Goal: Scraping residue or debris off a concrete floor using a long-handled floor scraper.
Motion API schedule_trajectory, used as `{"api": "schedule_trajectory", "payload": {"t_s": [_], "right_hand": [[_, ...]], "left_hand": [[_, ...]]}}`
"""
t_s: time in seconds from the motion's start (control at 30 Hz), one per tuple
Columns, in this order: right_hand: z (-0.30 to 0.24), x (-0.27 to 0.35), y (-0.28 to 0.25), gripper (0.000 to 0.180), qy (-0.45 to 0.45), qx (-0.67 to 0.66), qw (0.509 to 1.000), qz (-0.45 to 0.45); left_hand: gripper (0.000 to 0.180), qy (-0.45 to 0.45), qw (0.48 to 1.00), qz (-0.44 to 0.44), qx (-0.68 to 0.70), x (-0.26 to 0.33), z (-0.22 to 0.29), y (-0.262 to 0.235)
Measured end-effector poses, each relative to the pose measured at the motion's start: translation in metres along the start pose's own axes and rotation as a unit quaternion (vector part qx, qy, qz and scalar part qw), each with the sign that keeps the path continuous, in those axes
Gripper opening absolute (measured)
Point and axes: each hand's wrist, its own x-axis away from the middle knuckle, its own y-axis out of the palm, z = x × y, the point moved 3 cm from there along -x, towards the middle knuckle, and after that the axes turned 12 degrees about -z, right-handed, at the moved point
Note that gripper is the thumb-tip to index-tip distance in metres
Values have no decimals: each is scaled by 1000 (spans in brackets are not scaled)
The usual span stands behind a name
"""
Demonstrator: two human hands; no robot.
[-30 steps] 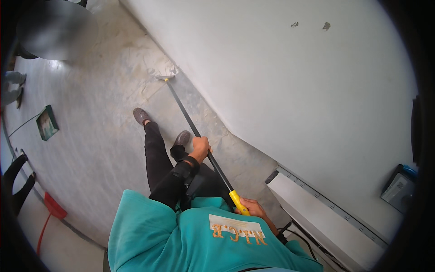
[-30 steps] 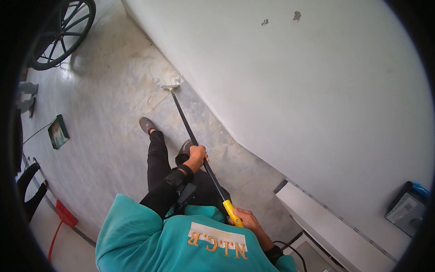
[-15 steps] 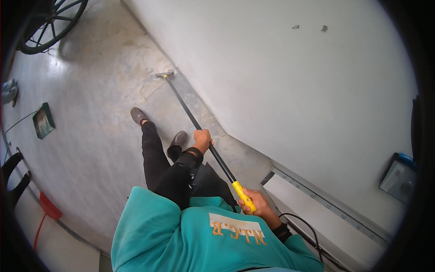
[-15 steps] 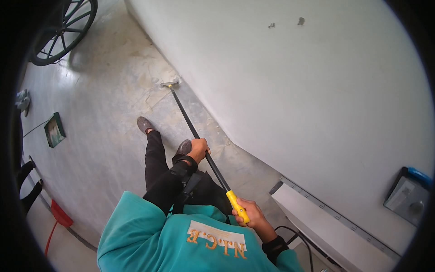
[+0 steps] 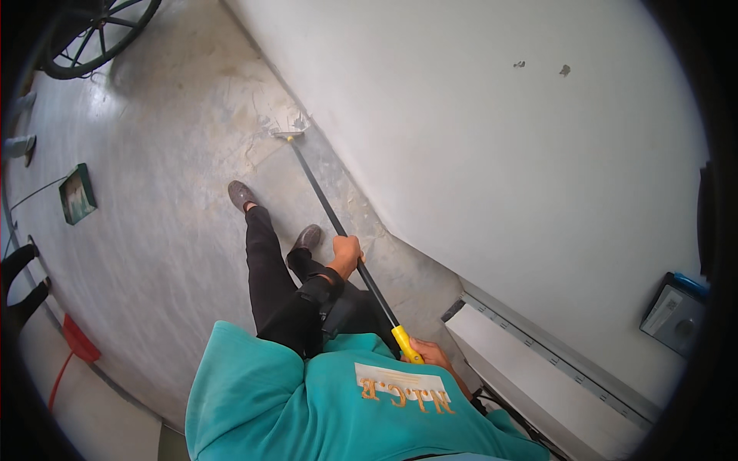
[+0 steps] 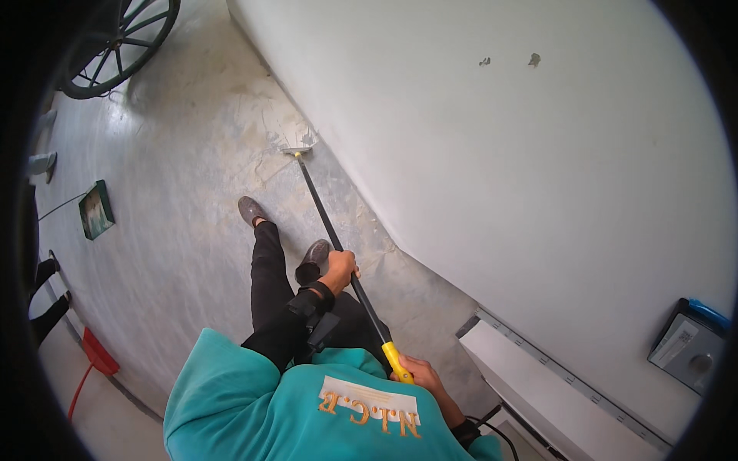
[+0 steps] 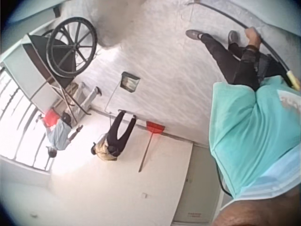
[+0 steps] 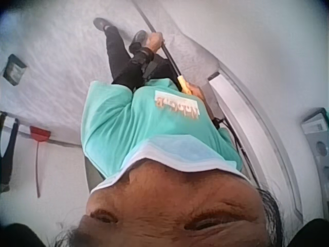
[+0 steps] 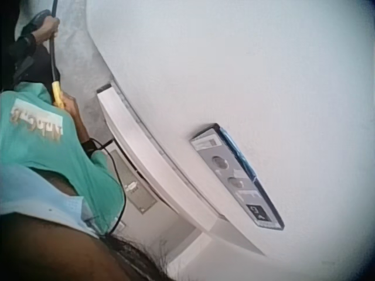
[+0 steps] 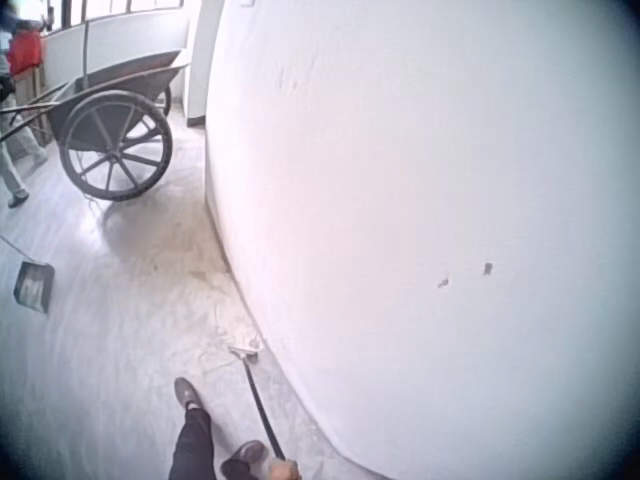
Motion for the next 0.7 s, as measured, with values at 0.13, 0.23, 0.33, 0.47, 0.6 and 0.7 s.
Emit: {"api": "schedule_trajectory", "payload": {"t_s": [0.13,0.23,0.33,0.47,0.6,0.7], "right_hand": [[-19,2,-3,27,23,-70,994,-84],[-11,1,-11,27,43,-89,992,-82],[-3,4,3,26,2,-20,1000,3],[-21,-8,16,31,51,3,996,-68],[-8,1,15,31,16,-9,999,-28],[-22,4,13,31,18,-21,999,-39]], "left_hand": [[10,-25,999,-32,32,11,25,8],[10,29,999,16,1,19,13,6],[12,26,1000,-11,3,3,-9,-5],[19,87,984,-126,94,-46,-25,-31],[15,22,998,17,-54,9,-3,-10],[13,29,990,-74,118,5,2,-21]]}}
